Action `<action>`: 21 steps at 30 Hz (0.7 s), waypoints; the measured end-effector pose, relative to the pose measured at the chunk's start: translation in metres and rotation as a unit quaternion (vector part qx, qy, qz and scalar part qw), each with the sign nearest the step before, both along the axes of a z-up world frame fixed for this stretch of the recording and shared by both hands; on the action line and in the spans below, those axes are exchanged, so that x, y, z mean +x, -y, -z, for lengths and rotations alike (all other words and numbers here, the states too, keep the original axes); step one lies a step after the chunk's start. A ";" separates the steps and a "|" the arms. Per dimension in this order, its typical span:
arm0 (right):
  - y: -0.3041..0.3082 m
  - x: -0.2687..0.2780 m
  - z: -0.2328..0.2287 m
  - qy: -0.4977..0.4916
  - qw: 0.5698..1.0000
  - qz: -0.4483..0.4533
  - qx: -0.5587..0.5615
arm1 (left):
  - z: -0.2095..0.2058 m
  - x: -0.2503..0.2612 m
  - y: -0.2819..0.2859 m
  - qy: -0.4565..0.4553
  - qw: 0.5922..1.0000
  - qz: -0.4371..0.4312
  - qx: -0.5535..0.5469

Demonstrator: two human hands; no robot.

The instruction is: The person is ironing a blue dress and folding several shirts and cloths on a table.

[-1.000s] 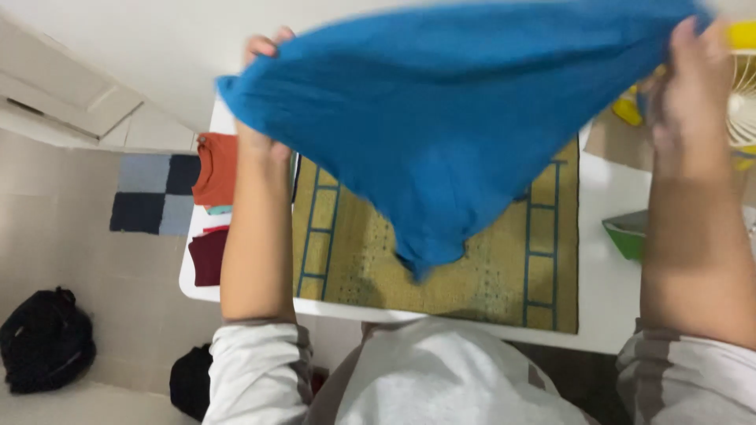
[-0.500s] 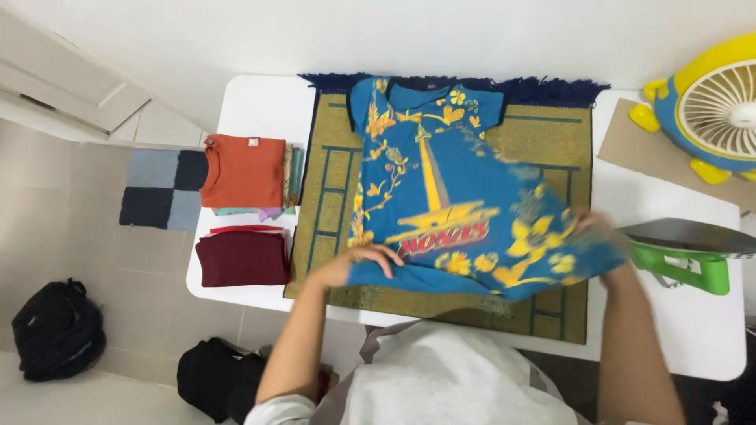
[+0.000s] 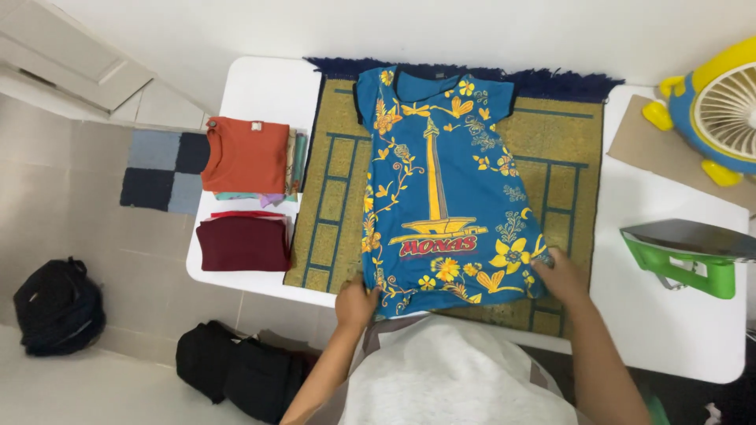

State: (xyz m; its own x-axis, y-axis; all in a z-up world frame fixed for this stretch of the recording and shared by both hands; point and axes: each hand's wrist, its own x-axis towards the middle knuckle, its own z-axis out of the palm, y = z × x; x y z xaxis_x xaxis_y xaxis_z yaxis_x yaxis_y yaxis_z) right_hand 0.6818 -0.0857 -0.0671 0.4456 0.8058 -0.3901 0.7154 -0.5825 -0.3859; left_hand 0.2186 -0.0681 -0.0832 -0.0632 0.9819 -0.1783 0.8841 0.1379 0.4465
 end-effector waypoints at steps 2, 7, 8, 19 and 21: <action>-0.005 -0.009 -0.040 -0.337 0.913 0.229 -0.016 | 0.049 -0.016 0.002 0.134 0.980 -0.045 -0.142; 0.020 0.049 0.017 -0.294 0.945 0.113 0.082 | 0.032 -0.045 -0.005 0.504 0.828 -0.168 -0.181; 0.025 0.054 0.022 -0.157 0.985 0.018 0.066 | 0.038 -0.050 -0.004 0.559 0.787 -0.188 -0.182; 0.031 -0.075 -0.069 -0.027 0.969 -0.193 0.151 | -0.022 -0.004 0.030 0.466 0.876 -0.102 -0.074; 0.007 -0.115 -0.085 -0.161 0.949 -0.211 0.170 | -0.051 0.024 0.027 0.482 0.871 -0.076 -0.061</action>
